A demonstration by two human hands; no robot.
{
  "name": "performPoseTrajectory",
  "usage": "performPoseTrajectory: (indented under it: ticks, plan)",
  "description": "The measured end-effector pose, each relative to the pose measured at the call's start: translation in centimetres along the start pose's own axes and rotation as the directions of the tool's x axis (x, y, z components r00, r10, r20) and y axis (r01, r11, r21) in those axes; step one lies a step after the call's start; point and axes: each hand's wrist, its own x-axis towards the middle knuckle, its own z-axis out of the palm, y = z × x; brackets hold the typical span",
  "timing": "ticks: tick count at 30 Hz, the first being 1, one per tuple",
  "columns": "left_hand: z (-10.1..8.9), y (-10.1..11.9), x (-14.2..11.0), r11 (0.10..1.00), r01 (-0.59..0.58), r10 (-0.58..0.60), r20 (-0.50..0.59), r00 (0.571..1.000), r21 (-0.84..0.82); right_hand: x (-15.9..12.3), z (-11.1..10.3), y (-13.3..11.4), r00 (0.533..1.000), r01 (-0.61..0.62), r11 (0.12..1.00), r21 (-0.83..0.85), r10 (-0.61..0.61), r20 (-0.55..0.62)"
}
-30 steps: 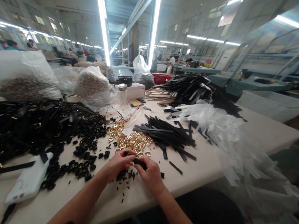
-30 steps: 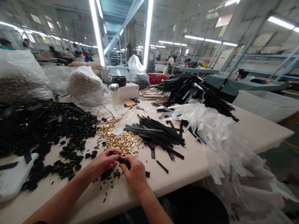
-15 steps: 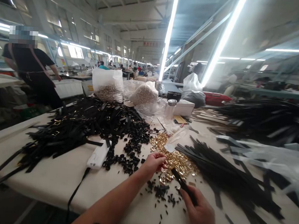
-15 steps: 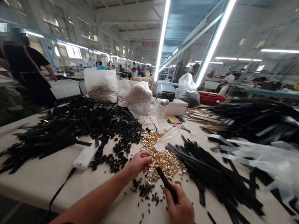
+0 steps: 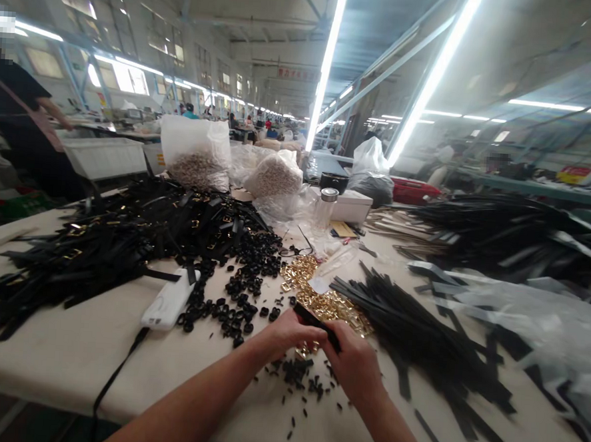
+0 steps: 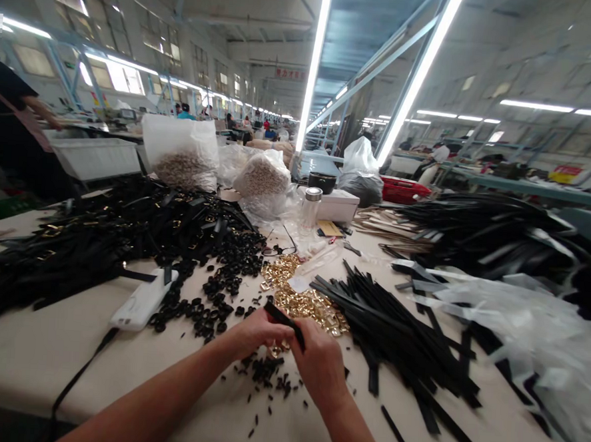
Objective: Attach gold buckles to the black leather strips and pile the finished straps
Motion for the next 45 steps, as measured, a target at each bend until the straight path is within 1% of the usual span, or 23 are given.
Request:
performPoseTrajectory:
  ticks: [2, 4, 7, 10, 13, 16, 19, 21, 25, 28, 31, 37, 41, 43, 45]
  plan:
    - [-0.1, -0.2, 0.3, 1.0, 0.004, -0.005, -0.058, 0.998, -0.016, 1.0, 0.2, 0.1, 0.999, 0.001, 1.0, 0.029, -0.003, 0.053]
    - [-0.3, -0.2, 0.7, 0.995, -0.012, -0.002, -0.14, 0.99, -0.097, 1.9, 0.5, 0.5, 0.996, 0.009, 0.998, 0.064, -0.015, 0.089]
    - [-1.2, 0.1, 1.1, 0.972, -0.04, -0.016, -0.238, 0.971, -0.231, 2.3, 1.1, 1.6, 0.997, 0.004, 0.995, 0.099, -0.011, 0.071]
    - [-2.0, 0.5, 1.3, 0.969, -0.051, -0.02, -0.283, 0.959, -0.241, 1.8, 1.5, 2.9, 0.999, -0.022, 0.991, 0.131, 0.018, 0.031]
    - [-2.1, 0.4, 1.5, 0.983, 0.002, -0.051, -0.26, 0.964, -0.182, 1.2, 1.7, 3.4, 1.0, -0.026, 0.988, 0.155, 0.023, 0.019]
    - [-1.7, -0.4, 1.7, 0.988, 0.066, -0.095, -0.214, 0.972, -0.139, 1.1, 1.7, 3.1, 1.0, -0.011, 0.986, 0.167, 0.011, 0.002]
    - [-1.3, -1.2, 1.9, 0.986, 0.096, -0.119, -0.174, 0.978, -0.134, 1.2, 1.7, 2.8, 1.0, 0.0, 0.987, 0.163, 0.002, -0.012]
    - [-1.1, -1.4, 1.9, 0.982, 0.101, -0.128, -0.17, 0.977, -0.162, 1.2, 1.6, 2.8, 1.0, 0.008, 0.985, 0.171, -0.004, -0.018]
    - [-0.9, -1.0, 1.8, 0.966, 0.088, -0.132, -0.171, 0.976, -0.242, 1.1, 1.6, 3.0, 1.0, 0.02, 0.982, 0.186, -0.016, -0.02]
    - [-0.8, -0.9, 1.8, 0.96, 0.094, -0.138, -0.154, 0.978, -0.263, 0.9, 1.8, 3.1, 0.999, 0.034, 0.983, 0.181, -0.03, -0.027]
    - [-0.8, -1.1, 1.9, 0.963, 0.096, -0.135, -0.147, 0.98, -0.251, 0.8, 2.0, 3.2, 0.998, 0.058, 0.986, 0.155, -0.051, -0.046]
    - [-0.7, -1.5, 2.1, 0.974, 0.08, -0.117, -0.168, 0.979, -0.214, 0.7, 2.2, 3.6, 0.992, 0.118, 0.989, 0.091, -0.112, -0.063]
    - [-0.8, -1.3, 2.3, 0.987, 0.088, -0.111, -0.175, 0.978, -0.132, 0.5, 3.0, 4.9, 0.981, 0.187, 0.981, 0.06, -0.183, -0.062]
    - [-0.9, -1.3, 2.4, 0.989, 0.08, -0.103, -0.194, 0.976, -0.123, 0.4, 3.4, 5.7, 0.972, 0.23, 0.971, 0.062, -0.227, -0.052]
    - [-1.2, -1.2, 2.5, 0.989, 0.079, -0.104, -0.212, 0.972, -0.124, 0.2, 3.8, 6.4, 0.962, 0.269, 0.96, 0.072, -0.264, -0.076]
